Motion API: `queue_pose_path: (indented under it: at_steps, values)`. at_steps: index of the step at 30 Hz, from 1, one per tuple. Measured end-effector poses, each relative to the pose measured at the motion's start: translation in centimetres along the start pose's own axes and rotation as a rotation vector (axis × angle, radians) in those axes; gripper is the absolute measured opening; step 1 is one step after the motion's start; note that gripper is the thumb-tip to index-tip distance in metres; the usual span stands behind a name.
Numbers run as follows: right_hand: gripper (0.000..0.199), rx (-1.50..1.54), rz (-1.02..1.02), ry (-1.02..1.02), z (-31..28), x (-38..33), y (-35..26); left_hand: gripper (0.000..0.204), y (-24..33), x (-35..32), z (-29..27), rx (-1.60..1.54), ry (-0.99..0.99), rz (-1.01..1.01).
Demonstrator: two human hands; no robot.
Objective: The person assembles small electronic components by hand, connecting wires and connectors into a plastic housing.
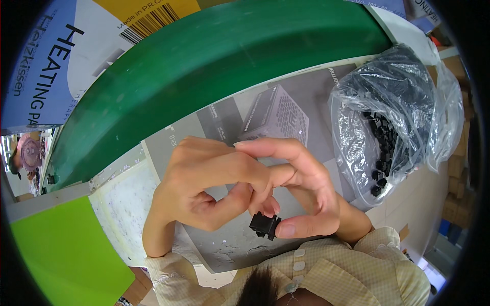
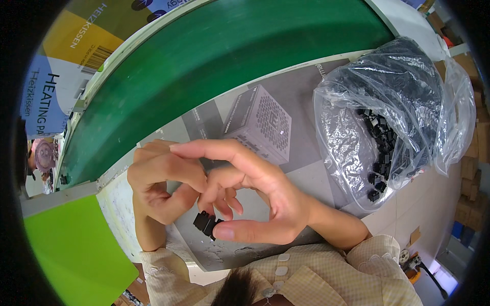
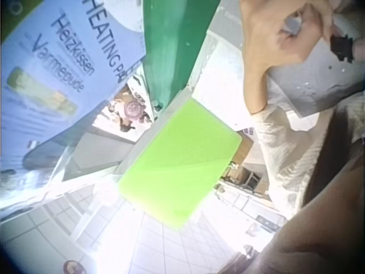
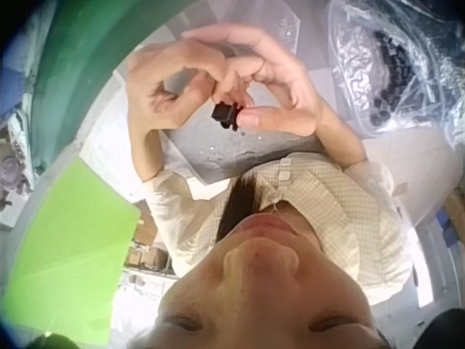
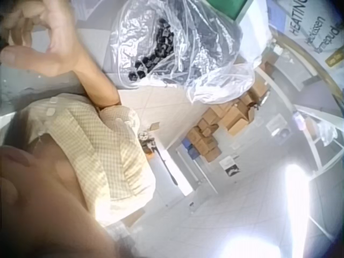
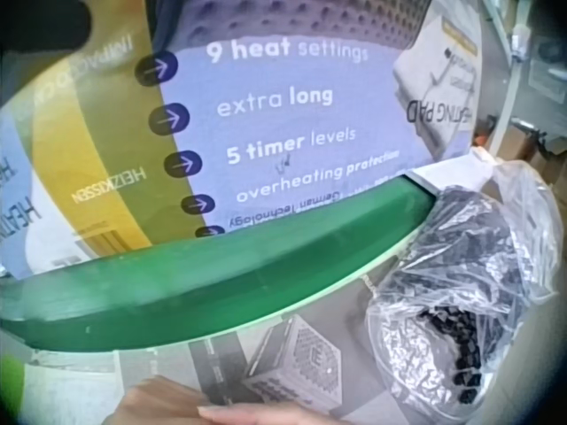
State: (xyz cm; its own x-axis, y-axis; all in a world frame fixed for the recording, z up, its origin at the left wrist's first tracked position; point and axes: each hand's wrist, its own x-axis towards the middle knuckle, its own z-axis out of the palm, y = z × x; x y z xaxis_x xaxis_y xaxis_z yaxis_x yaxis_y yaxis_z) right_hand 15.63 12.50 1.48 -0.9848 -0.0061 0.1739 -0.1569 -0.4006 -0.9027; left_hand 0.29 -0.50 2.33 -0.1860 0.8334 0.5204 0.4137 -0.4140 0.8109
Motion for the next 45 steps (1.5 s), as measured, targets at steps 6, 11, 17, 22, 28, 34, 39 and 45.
queue_pose_path:
  at_steps: [6,11,17,22,28,34,39,45]
  values:
    - [0.084,-0.04,-0.025,0.035,-0.3,-0.2,0.2,0.04,-0.8,-0.1,0.9,-0.016,0.054,0.013]
    - [0.069,-0.098,-0.18,0.374,-0.1,-0.4,0.6,0.056,-0.7,-0.1,0.2,0.609,-0.093,-0.003]
    - [0.071,-0.157,-0.281,0.5,-0.3,0.0,0.4,0.058,-0.6,0.1,0.3,0.593,-0.025,0.015]
    - [0.071,-0.449,-0.364,0.416,-0.7,0.0,1.5,0.056,-0.2,0.0,0.2,0.522,-0.013,0.053]
    - [0.077,-0.675,-0.505,0.302,-1.1,0.5,1.9,0.05,-0.4,-0.4,0.6,0.546,-0.05,0.122]
    - [0.084,-0.543,-0.401,0.274,-0.9,0.3,1.5,0.052,0.3,-0.5,0.9,0.709,-0.025,0.118]
    - [0.105,-0.663,-0.324,0.228,-1.2,0.4,1.4,0.064,0.2,-1.0,1.1,0.781,-0.148,0.067]
    - [0.122,-0.4,-0.343,0.396,0.3,0.4,3.2,0.059,0.3,-0.1,0.6,0.799,0.057,0.01]
